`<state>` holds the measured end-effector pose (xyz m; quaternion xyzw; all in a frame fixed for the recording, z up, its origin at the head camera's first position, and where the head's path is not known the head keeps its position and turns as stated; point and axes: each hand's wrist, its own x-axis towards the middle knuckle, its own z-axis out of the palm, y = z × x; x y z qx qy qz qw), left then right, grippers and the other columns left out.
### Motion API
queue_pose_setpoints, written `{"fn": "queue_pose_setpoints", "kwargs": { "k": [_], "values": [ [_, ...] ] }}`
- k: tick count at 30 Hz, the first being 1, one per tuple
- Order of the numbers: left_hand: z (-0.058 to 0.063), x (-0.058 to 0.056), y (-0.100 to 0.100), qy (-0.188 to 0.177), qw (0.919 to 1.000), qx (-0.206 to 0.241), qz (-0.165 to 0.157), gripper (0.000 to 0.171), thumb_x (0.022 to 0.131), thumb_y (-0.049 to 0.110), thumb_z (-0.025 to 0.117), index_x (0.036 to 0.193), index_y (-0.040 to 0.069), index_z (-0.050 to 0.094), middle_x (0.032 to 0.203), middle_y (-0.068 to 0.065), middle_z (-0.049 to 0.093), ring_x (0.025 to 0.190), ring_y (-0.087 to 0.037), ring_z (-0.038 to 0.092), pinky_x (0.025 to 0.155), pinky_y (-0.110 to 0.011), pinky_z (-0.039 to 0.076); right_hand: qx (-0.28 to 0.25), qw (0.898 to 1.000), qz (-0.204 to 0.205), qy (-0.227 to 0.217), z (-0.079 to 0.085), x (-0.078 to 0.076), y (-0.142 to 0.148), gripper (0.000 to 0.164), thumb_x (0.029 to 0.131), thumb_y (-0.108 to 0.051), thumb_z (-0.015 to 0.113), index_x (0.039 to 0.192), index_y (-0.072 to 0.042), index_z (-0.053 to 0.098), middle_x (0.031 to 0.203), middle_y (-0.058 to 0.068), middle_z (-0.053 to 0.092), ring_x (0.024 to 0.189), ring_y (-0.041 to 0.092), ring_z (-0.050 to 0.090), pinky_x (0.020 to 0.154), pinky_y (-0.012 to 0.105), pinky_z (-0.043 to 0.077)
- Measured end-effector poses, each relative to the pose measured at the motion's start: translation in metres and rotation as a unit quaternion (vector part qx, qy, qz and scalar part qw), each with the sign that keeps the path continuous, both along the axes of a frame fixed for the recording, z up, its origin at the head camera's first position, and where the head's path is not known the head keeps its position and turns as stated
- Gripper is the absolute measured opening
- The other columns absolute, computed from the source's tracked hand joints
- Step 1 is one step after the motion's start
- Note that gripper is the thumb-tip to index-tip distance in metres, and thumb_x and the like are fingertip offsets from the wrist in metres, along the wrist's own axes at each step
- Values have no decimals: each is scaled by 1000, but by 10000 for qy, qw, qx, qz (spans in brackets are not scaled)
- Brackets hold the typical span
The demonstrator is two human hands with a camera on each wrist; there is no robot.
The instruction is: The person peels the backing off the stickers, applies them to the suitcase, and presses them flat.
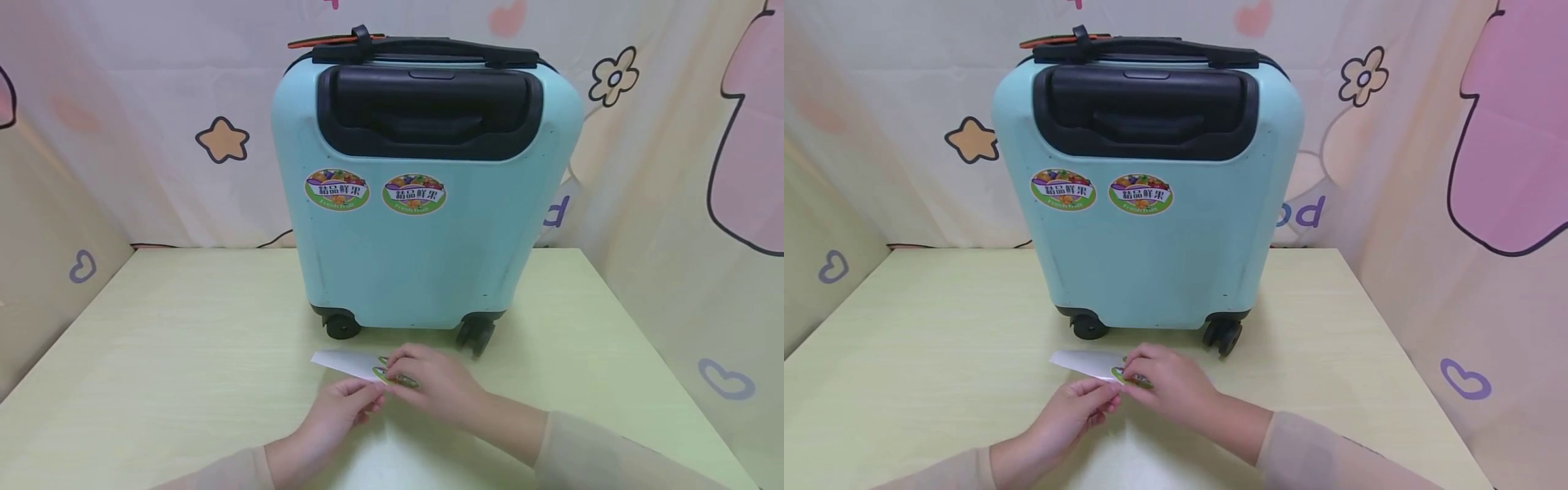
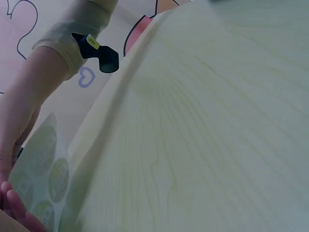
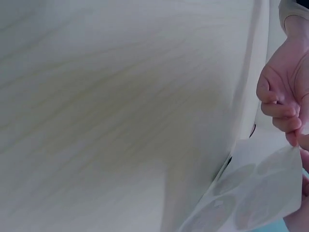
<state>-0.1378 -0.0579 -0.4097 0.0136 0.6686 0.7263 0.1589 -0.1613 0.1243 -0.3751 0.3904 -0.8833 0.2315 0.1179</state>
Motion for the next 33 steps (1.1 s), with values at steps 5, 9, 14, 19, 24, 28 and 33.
{"fn": "queue_pose_setpoints", "kwargs": {
  "k": [5, 9, 14, 19, 24, 28, 33],
  "values": [
    [0, 0, 1, 39, 9999, -89, 56, 25, 89, 16, 60, 97, -7, 64, 74, 5, 64, 71, -8, 55, 67, -24, 44, -259, 9980, -50, -583, 0, -1, -2, 7, 83, -21, 71, 83, -14, 71, 94, -7, 63, 84, 8, 60, 72, 21, 48],
    [0, 1, 0, 81, 9997, -238, -7, 27, 90, 18, 59, 98, -7, 64, 76, 5, 64, 72, -9, 55, 69, -25, 44, -433, 9937, -108, -1027, 1, -1, -1, 7, 83, -20, 70, 84, -13, 72, 95, -6, 63, 83, 8, 60, 71, 24, 49],
    [0, 2, 0, 163, 9994, -314, -42, 29, 90, 19, 59, 100, -7, 64, 78, 3, 66, 72, -9, 56, 68, -26, 44, -381, 9938, -279, -1008, 2, 0, 0, 7, 82, -21, 72, 79, -15, 70, 98, -7, 62, 77, 6, 59, 67, 22, 48],
    [-2, 2, 1, 126, 9994, -326, -47, 31, 90, 20, 60, 101, -8, 64, 77, 3, 66, 70, -9, 56, 66, -25, 44, -279, 9969, -227, -703, 2, 0, 1, 9, 81, -17, 72, 74, -15, 67, 99, -5, 63, 77, 8, 60, 69, 21, 48],
    [-7, 3, 0, -14, 9998, -202, -83, 32, 90, 21, 59, 103, -9, 63, 77, 3, 65, 69, -8, 56, 63, -22, 43, -303, 9986, -190, -386, 1, -2, 2, 8, 81, -13, 71, 74, -13, 68, 96, -4, 64, 86, 10, 61, 73, 22, 49],
    [-10, 5, 0, -250, 9996, -38, -105, 31, 91, 21, 59, 101, -8, 63, 76, 4, 63, 68, -7, 55, 62, -22, 44, -429, 9981, -290, -320, 2, -5, 3, 9, 80, -11, 72, 73, -13, 67, 95, -4, 64, 88, 11, 61, 76, 24, 50],
    [-11, 8, 0, -529, 9985, 93, -42, 26, 90, 23, 60, 94, -2, 65, 74, 4, 61, 65, -5, 53, 58, -20, 44, -604, 9965, -470, -327, 6, -8, 5, 8, 80, -12, 73, 74, -15, 67, 93, -6, 64, 87, 9, 60, 74, 26, 49]
  ]
}}
